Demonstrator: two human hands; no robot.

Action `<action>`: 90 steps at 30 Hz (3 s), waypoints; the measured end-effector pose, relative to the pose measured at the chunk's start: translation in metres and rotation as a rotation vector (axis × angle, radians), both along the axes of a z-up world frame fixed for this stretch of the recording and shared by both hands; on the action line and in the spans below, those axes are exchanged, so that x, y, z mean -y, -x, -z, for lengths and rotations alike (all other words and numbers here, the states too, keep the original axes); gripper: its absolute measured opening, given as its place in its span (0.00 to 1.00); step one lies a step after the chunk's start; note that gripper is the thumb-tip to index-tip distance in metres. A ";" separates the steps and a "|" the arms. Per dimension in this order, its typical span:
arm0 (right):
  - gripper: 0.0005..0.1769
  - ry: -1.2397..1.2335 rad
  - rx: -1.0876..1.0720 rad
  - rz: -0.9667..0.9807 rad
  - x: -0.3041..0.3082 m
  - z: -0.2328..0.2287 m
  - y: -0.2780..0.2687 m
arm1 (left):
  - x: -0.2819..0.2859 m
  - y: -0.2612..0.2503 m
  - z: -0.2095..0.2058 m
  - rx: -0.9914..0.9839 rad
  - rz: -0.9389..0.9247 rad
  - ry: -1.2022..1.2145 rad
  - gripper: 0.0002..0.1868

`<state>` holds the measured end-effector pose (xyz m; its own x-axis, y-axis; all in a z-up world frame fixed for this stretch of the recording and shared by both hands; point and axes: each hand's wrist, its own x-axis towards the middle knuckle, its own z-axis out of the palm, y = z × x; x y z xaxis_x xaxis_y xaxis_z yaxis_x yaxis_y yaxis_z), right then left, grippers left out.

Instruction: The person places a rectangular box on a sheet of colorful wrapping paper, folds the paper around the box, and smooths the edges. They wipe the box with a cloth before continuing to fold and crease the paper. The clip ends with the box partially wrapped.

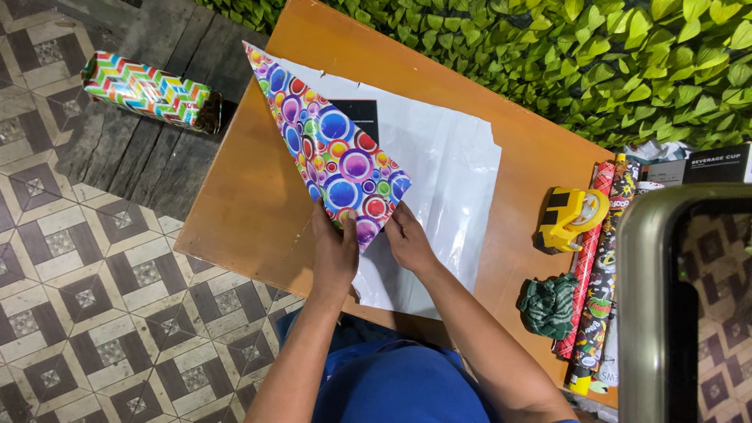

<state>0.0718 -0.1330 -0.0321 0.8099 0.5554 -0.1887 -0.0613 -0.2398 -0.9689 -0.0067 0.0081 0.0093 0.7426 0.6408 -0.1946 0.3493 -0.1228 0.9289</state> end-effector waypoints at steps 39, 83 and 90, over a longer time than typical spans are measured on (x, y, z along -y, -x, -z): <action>0.23 0.554 0.101 0.578 0.165 -0.004 0.037 | -0.011 -0.021 -0.019 -0.047 0.348 -0.727 0.32; 0.07 0.280 0.374 0.166 0.016 -0.162 0.059 | -0.012 -0.023 -0.018 -0.025 0.309 -0.683 0.35; 0.07 0.338 0.385 0.141 0.012 -0.169 0.056 | -0.013 -0.023 -0.018 -0.034 0.301 -0.671 0.34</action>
